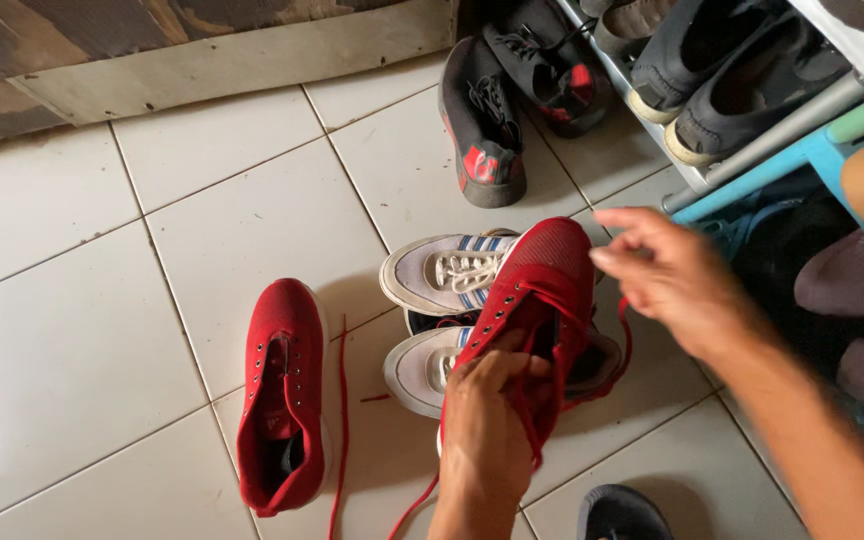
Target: The person removes the red laces from a red sneaker and then re-laces it by threading the laces through the eyelets and tying a knot. The activity is performed by hand on a tiled floor near a shoe rack.
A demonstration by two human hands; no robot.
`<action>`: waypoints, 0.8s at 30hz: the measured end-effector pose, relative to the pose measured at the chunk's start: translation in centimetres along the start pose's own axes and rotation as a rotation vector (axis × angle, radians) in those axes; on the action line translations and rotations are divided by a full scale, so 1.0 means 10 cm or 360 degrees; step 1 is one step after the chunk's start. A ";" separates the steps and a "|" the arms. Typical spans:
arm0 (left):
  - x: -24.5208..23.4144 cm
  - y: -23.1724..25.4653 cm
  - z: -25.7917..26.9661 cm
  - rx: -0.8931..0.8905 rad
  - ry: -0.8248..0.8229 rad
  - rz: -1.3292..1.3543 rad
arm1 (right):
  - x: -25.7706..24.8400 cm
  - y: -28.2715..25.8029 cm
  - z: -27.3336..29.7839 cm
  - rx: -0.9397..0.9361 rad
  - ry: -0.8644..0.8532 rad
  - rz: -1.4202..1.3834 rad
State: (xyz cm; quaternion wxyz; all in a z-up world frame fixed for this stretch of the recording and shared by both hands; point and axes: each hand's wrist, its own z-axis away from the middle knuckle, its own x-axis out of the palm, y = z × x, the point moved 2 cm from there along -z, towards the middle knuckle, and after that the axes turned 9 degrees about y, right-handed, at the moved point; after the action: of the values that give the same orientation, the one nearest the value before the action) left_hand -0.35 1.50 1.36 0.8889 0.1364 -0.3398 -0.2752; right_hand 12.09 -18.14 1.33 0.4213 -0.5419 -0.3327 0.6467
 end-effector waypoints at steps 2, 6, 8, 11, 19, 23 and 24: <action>-0.02 0.02 0.07 0.0044 0.0005 -0.0181 | -0.36 -0.16 0.16 0.0011 -0.0052 -0.0496; -0.04 0.02 0.07 0.0126 0.0169 -0.0659 | -0.91 -0.50 0.39 -0.0114 -0.0039 -0.0847; -0.05 0.00 0.06 0.0202 0.0131 -0.0824 | -0.90 -0.55 0.41 -0.0203 0.0020 -0.0696; -0.06 -0.03 0.01 0.0331 0.0026 -0.0889 | -0.65 -0.45 0.37 -0.0329 0.0108 -0.0213; -0.15 -0.03 -0.19 0.0498 -0.0027 -0.1111 | -0.54 -0.25 0.42 -0.1026 0.0139 0.1153; -0.20 0.07 -0.22 0.0454 0.0010 -0.1061 | -0.16 0.08 0.44 -0.0633 0.0013 0.0957; -0.21 0.09 -0.22 0.0487 0.0022 -0.1133 | -0.07 0.16 0.43 -0.0437 -0.0028 0.0863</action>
State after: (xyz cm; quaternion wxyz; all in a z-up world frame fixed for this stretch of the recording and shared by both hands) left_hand 0.24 3.57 -0.94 0.7093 0.3787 -0.3024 -0.5118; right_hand 7.62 -19.35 0.99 0.1531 -0.6573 -0.2637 0.6892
